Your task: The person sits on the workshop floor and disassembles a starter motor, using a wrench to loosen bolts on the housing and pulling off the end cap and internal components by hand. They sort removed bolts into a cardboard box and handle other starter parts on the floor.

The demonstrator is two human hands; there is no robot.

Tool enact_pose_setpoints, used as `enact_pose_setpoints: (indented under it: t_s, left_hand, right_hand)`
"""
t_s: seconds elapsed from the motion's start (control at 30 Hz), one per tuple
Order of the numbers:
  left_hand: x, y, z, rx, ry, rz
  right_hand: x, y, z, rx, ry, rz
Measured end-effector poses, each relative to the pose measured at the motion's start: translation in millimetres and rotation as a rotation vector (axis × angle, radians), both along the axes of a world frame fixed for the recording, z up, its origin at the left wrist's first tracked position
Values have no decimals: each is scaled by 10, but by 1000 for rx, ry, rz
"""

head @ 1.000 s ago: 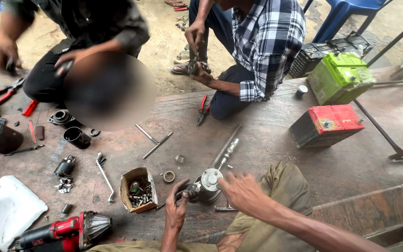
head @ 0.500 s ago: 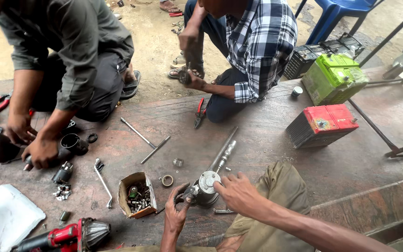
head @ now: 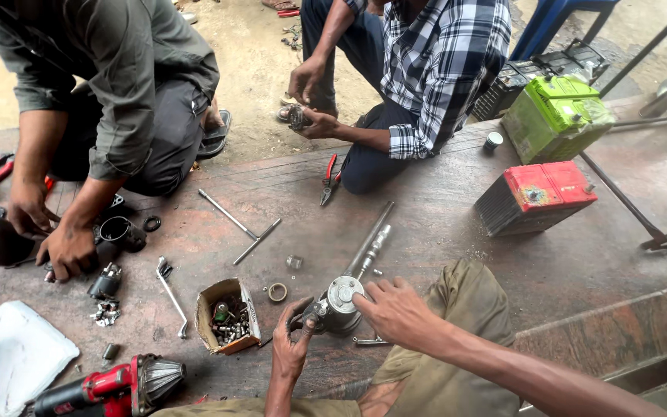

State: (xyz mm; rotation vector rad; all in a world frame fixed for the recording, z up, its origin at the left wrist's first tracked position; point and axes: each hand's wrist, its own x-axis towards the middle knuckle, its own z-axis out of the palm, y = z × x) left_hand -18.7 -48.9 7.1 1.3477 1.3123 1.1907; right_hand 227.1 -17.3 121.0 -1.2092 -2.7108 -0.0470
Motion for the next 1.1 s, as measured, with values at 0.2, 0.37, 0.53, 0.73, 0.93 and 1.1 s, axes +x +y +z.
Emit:
enact_pose_setpoints:
  t_s: [0.2, 0.37, 0.53, 0.73, 0.93, 1.1]
  left_hand:
    - [-1, 10, 43, -10, -34, -12]
    - [29, -16, 79, -26, -21, 15]
    - [32, -4, 124, 13, 21, 8]
    - [44, -5, 136, -2, 42, 21]
    - [42, -1, 123, 11, 23, 0]
    - [23, -3, 120, -11, 1, -6]
  right_hand:
    - [-167, 162, -49, -530, -348, -278]
    - [-35, 76, -16, 225, 187, 20]
    - [-100, 102, 18, -181, -150, -96]
    - [-64, 140, 94, -341, -145, -180]
    - [-25, 61, 31, -80, -38, -9]
    - [-135, 132, 13, -506, -357, -258]
